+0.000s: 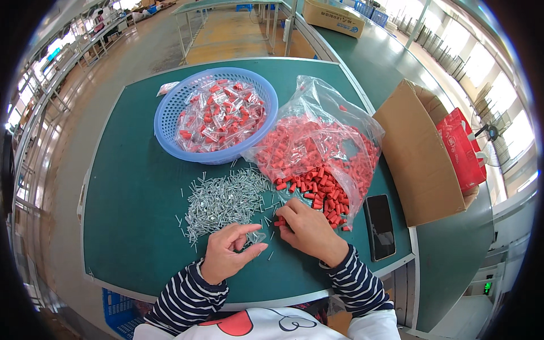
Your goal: The person packs small plastic bags by opening each bag, placing red plastic caps and metal screws inside, and pressing the bag closed by hand.
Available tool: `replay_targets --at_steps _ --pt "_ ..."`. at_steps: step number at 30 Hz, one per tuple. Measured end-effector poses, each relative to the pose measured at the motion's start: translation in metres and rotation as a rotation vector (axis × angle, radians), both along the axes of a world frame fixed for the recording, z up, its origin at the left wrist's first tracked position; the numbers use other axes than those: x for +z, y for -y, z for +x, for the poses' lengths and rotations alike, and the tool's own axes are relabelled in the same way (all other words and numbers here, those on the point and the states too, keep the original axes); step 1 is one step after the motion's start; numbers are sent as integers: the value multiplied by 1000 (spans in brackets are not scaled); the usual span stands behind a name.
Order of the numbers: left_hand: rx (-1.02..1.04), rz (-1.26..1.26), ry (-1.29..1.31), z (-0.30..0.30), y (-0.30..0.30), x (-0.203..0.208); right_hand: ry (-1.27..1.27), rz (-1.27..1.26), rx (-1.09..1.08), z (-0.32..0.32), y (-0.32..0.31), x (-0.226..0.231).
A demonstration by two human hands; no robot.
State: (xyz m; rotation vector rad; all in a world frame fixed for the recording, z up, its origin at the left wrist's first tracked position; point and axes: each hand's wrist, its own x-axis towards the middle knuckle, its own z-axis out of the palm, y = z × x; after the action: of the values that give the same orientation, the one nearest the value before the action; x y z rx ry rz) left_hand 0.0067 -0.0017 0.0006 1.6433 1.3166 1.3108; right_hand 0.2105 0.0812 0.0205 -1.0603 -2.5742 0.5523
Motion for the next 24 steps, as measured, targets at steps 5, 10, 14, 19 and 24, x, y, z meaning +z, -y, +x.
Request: replay_targets --at_steps 5,10,14,19,24 --pt "16 15 -9 -1 0 0 15 -44 -17 -6 3 -1" --pt "32 21 -32 1 -1 1 -191 -126 -33 -6 5 14" --pt "32 11 -32 0 0 -1 -293 -113 78 -19 16 39" --pt "25 18 -123 2 1 -3 -213 -46 199 -25 24 43" --pt "38 6 -119 1 1 -2 -239 -44 234 -24 24 45"
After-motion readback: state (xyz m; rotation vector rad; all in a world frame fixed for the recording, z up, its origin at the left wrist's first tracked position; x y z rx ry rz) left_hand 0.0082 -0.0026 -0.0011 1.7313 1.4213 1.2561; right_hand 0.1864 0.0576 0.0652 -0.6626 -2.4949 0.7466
